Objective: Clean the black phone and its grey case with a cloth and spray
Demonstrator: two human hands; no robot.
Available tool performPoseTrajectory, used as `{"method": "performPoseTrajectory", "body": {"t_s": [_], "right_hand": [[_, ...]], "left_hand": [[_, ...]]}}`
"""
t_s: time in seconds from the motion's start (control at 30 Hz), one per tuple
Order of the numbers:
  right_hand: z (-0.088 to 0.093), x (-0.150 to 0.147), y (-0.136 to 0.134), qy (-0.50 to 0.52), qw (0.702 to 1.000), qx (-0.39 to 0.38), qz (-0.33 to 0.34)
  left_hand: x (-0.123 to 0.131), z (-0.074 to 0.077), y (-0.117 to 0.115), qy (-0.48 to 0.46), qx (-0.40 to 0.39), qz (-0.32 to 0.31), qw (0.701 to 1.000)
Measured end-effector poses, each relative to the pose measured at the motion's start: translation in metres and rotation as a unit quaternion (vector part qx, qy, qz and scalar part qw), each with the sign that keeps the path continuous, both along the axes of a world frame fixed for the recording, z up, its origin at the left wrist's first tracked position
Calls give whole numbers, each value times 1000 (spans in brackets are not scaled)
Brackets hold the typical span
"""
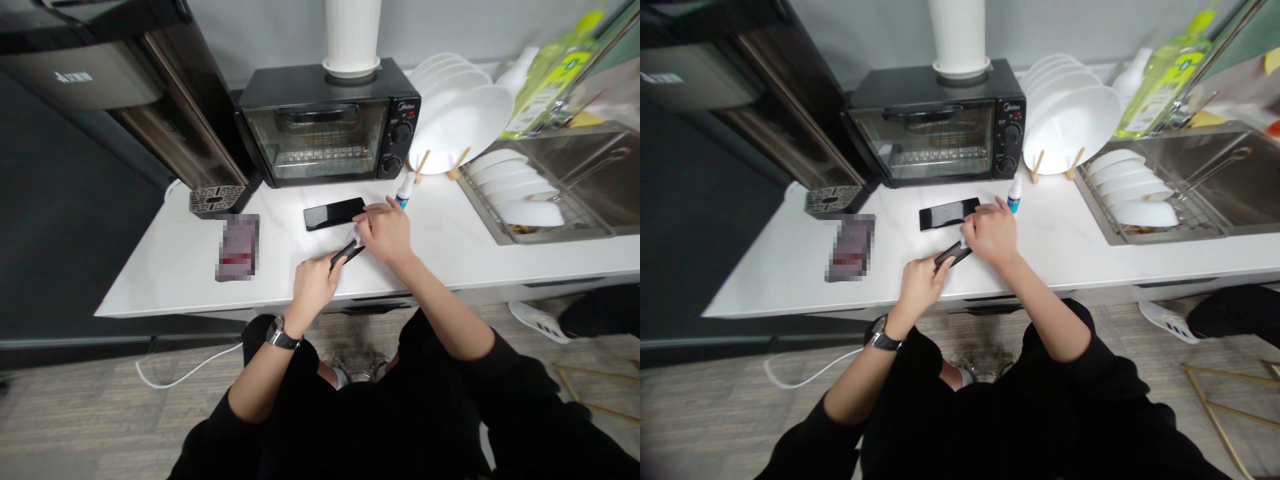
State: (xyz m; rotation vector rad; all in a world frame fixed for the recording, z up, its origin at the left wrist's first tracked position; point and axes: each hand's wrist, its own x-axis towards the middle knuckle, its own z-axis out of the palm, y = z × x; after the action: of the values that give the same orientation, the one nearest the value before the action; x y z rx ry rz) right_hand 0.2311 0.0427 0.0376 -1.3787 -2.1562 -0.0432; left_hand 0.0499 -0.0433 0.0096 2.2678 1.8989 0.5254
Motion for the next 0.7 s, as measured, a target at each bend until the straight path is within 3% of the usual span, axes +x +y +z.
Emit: {"method": "performPoseTrajectory", "body": {"t_s": [0.17, 0.3, 0.4, 0.53, 0.7], "right_hand": [[-2, -42, -41, 22, 997, 8, 68], [2, -37, -43, -13, 993, 3, 114], [3, -10, -22, -21, 996, -5, 92], [-1, 18, 0, -9, 1000, -7, 5], [-5, -1, -20, 16, 1000, 18, 9]], "left_hand": [[-3, -3, 1, 26, -21, 5, 999], [-5, -3, 0, 37, -18, -9, 999], [-4, -2, 0, 9, 7, -19, 1000], [-3, -2, -2, -5, 6, -13, 1000], [-3, -3, -2, -12, 9, -20, 1000]]}}
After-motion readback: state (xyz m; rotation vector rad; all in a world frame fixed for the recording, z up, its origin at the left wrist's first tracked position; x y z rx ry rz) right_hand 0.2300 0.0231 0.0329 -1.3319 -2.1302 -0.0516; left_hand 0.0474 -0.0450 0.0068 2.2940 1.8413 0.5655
